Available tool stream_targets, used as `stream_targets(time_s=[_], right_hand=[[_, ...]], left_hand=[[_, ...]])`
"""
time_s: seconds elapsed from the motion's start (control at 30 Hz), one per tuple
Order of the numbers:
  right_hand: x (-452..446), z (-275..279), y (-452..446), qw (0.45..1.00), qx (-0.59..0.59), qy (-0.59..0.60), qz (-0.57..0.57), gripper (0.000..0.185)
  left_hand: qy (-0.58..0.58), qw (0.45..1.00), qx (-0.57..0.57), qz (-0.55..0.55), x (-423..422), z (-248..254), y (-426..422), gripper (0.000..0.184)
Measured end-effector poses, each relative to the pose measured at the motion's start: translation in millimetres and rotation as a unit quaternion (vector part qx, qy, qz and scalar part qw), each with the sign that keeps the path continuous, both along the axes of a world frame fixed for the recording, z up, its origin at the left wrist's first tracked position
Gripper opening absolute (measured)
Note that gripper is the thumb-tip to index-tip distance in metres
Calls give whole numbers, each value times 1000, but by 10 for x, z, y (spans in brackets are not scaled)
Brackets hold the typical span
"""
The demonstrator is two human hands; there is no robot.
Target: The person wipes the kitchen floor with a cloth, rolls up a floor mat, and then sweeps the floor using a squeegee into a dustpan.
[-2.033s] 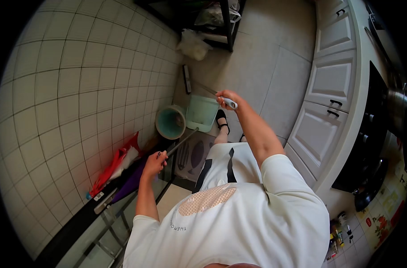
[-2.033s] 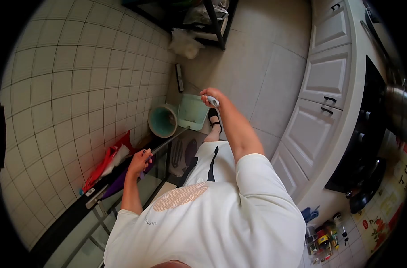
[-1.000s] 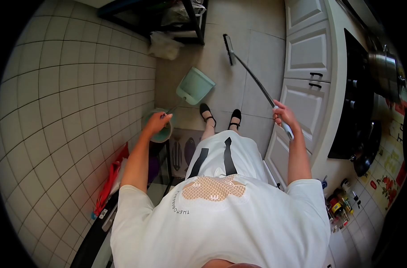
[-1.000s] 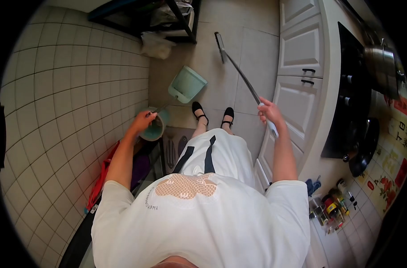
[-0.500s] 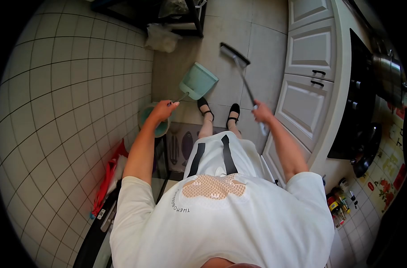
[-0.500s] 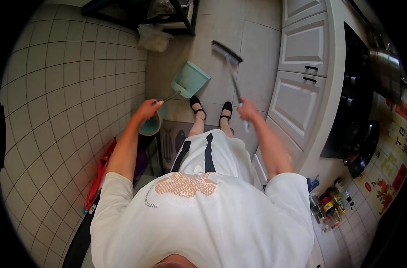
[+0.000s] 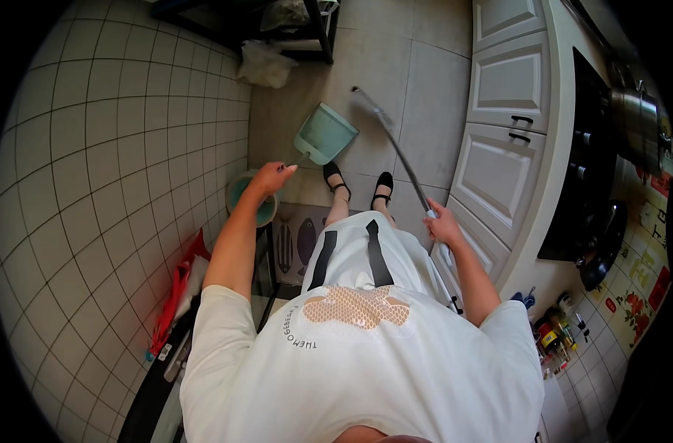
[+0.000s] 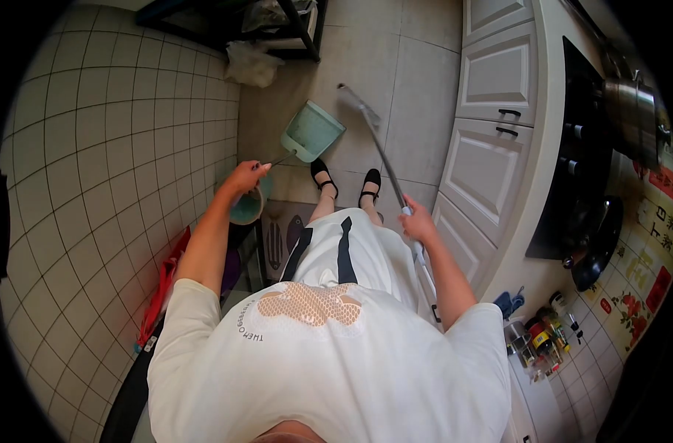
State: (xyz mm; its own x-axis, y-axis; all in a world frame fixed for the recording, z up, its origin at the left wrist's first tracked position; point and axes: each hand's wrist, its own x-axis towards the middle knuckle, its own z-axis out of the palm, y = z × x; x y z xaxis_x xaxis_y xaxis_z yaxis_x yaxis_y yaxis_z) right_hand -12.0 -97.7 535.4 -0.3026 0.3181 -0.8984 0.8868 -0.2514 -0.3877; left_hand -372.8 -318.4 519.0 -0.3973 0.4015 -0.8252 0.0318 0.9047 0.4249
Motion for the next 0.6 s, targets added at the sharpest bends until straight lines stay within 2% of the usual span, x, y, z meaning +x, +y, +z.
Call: stream_targets(time_s=[0.07, 0.2, 0.27, 0.47, 0.6], right_hand=[[6, -109, 40, 997, 11, 6, -70, 62], [-161, -334, -149, 996, 12, -10, -89, 62], [-214, -462, -393, 998, -7, -1, -59, 62], [-389, -262, -544, 991, -109, 56, -57, 64], [-200, -126, -431, 988, -111, 62, -84, 64]], left_hand=[[4, 1000, -18, -12, 3, -2, 5, 46], [8, 1000, -21, -9, 19, -13, 14, 46], [11, 1000, -22, -19, 22, -62, 15, 47], [26, 999, -9, -39, 41, -170, -46, 48], [30, 999, 8, -16, 100, -105, -41, 50]])
